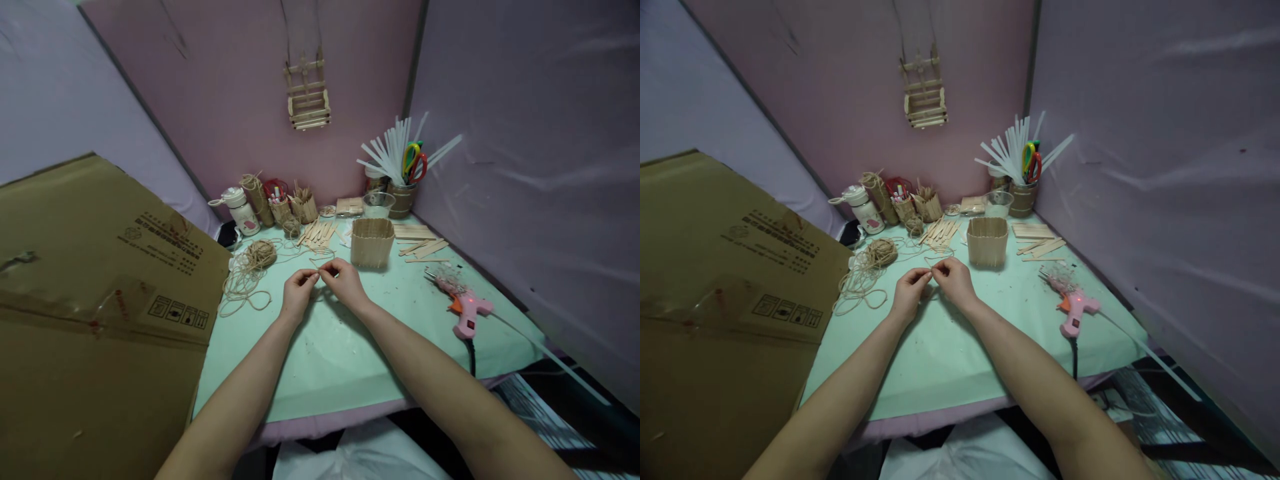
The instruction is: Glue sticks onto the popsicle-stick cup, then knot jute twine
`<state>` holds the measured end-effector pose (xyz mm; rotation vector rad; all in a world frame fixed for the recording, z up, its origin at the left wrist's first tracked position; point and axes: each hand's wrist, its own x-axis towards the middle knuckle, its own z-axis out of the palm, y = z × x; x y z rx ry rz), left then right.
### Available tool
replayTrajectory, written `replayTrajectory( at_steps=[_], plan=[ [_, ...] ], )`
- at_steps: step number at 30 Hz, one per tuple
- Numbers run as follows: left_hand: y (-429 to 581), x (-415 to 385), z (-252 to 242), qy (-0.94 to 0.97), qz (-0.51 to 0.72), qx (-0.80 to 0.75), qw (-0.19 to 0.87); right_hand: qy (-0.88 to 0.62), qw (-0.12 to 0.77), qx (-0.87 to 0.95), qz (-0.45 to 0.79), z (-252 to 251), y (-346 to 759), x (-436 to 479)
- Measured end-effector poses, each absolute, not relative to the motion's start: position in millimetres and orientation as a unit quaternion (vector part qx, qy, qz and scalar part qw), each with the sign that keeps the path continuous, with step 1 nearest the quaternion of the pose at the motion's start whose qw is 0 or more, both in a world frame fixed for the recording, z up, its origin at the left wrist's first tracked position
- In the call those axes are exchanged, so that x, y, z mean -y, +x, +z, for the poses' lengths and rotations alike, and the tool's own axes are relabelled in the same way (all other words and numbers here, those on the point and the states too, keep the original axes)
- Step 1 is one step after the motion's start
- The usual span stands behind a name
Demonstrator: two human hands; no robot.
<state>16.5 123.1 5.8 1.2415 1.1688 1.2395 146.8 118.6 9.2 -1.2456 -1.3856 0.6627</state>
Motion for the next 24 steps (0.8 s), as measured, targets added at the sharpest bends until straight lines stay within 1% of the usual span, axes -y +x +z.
replayTrajectory(
  at_steps=[3, 5, 8, 11, 14, 17, 21, 24],
  plan=[
    [19, -121, 8, 0.500, 0.518, -0.475, 0.506, -0.518, 0.551, 0.595, 0.272, 8, 146, -118],
    [19, -121, 10, 0.481, 0.515, -0.467, 0.534, -0.507, 0.551, 0.606, 0.269, 7, 145, -118],
    [15, -124, 13, 0.416, 0.486, -0.436, 0.633, -0.486, 0.552, 0.632, 0.244, 8, 144, -115],
    [7, -131, 16, 0.324, 0.419, -0.409, 0.743, -0.458, 0.532, 0.681, 0.208, 11, 143, -110],
    [2, -135, 17, 0.274, 0.380, -0.403, 0.786, -0.434, 0.510, 0.717, 0.193, 14, 143, -107],
    [4, -132, 16, 0.314, 0.410, -0.391, 0.762, -0.436, 0.524, 0.705, 0.195, 13, 143, -108],
    [11, -125, 14, 0.407, 0.462, -0.417, 0.668, -0.478, 0.545, 0.652, 0.225, 9, 144, -114],
    [14, -123, 13, 0.436, 0.482, -0.430, 0.627, -0.490, 0.541, 0.641, 0.239, 7, 145, -116]
  ],
)
